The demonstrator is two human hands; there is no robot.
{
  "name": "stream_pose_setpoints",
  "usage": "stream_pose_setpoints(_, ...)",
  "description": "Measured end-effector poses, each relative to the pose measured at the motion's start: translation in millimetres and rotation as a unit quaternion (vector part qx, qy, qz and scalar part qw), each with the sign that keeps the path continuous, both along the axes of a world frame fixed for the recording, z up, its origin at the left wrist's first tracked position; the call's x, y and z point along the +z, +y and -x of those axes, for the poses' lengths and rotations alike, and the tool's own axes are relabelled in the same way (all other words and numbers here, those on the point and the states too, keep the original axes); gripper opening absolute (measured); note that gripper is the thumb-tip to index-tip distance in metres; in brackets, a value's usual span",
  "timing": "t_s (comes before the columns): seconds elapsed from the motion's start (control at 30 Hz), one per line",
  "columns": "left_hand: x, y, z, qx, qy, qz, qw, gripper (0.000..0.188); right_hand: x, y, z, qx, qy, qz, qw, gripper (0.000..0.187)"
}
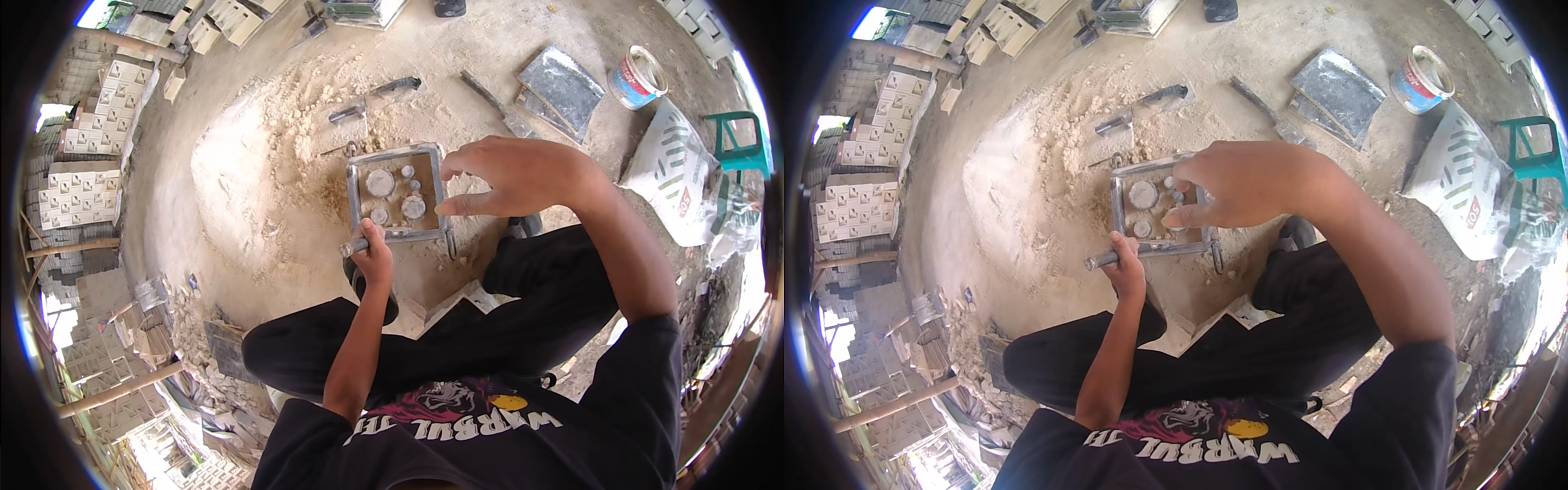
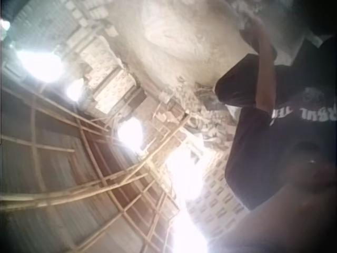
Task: The person fills a metal mold with dry concrete mix, levels the surface with a small board, and uses a metal rod to pack the material into cylindrical indentations.
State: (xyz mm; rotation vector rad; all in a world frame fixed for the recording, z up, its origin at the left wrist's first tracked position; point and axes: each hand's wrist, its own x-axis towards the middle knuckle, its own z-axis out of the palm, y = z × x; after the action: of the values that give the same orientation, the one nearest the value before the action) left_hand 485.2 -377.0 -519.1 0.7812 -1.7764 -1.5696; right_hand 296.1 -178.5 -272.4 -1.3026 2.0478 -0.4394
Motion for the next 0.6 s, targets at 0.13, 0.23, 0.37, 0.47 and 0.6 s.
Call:
stream_pose_setpoints(0.13, -2, 2, 3, 0.001, -0.002, 0.001, 1.000, 0.042, -2, 1, 3, 0.006, 0.003, 0.015, 1.000, 0.057)
stream_pose_setpoints(0.23, -4, -4, 2, -0.017, 0.033, -0.026, 0.999, 0.042, 0, 1, 7, 0.002, 0.007, 0.029, 1.000, 0.058)
stream_pose_setpoints(0.37, -6, -1, 2, -0.033, 0.030, -0.039, 0.998, 0.040, 2, 0, 4, 0.006, 0.003, 0.014, 1.000, 0.058)
stream_pose_setpoints(0.47, -5, 3, 2, -0.047, 0.042, -0.016, 0.998, 0.041, -8, 2, 7, 0.011, 0.013, 0.062, 0.998, 0.059)
stream_pose_setpoints(0.6, -10, -1, 3, -0.079, 0.007, 0.013, 0.997, 0.042, -15, 5, 7, 0.002, 0.016, 0.093, 0.996, 0.060)
